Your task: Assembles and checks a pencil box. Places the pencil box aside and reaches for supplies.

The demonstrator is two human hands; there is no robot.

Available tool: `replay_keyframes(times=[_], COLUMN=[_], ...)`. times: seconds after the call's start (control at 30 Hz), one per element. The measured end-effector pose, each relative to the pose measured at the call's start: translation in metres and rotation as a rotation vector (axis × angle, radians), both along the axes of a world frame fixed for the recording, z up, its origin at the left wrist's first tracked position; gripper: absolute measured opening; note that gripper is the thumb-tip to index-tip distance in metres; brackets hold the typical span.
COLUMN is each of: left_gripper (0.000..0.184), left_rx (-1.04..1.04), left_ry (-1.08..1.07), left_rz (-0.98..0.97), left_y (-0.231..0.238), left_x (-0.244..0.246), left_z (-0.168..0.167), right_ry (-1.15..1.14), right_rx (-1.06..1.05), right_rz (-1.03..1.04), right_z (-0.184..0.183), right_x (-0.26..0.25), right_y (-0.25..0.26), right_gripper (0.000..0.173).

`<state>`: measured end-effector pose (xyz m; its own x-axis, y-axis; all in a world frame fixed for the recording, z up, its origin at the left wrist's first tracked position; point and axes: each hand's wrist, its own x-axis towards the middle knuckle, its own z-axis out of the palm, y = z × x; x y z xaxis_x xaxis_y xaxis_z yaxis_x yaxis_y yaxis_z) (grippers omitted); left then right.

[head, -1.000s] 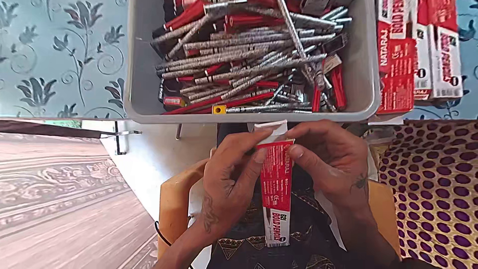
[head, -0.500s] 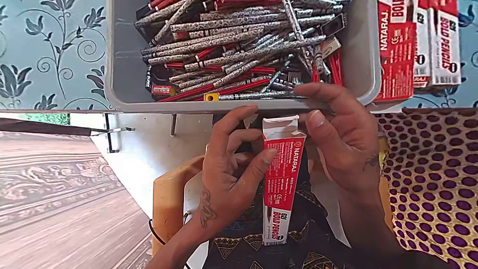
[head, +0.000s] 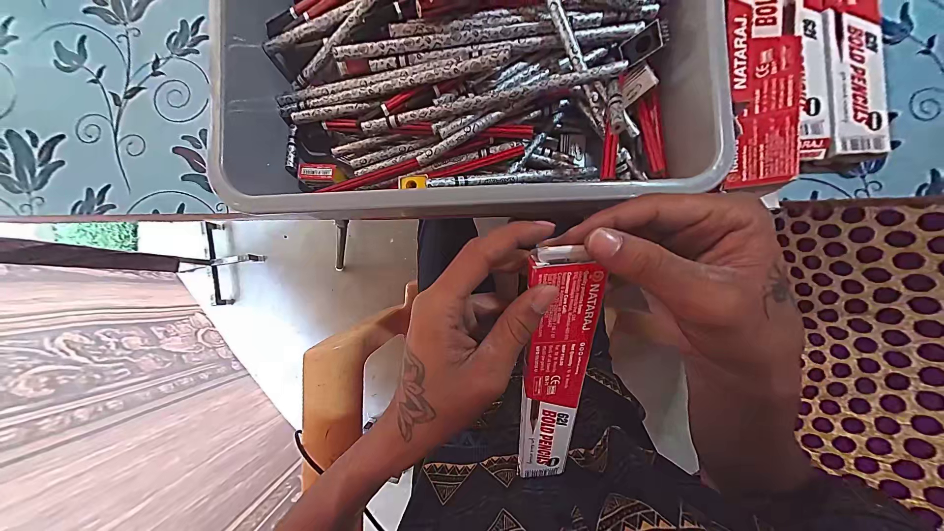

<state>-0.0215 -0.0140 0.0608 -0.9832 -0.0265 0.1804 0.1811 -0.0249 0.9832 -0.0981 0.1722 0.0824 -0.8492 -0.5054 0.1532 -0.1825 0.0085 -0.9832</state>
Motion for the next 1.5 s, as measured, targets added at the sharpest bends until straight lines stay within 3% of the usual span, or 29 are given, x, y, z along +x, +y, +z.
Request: replay_keyframes(times=[0.3,0.67,1.03,1.37,1.5], left_gripper=[0.033,0.031,0.029,0.025,0.024], left_rx=[-0.025,-0.024,0.031,0.055,0.063], left_ry=[0.042,0.05,0.064,0.067,0.058], left_rz=[0.005,0.022,0.025,0.047,0.054], left_y=[0.003,0.004,0.006,0.008,0.005], left_x=[-0.002,-0.003,-0.002,-0.002,-0.002], left_z=[-0.001,-0.002,-0.006,-0.01,-0.01], right_ry=[-0.072,0.056,0.096,0.13,0.114], right_rx=[0.052,0.256,0.365,0.349,0.158], right_rz=[0.021,0.147,0.071,0.012,0.061], right_z=[0.009,0.026,0.032,0.023,0.006], right_x=[-0.004,-0.022,-0.017,-0.012,-0.01], right_y=[0.008,0.012,0.005,0.004,0.008], right_gripper=[0.013,0.01,0.011,0.013,0.021])
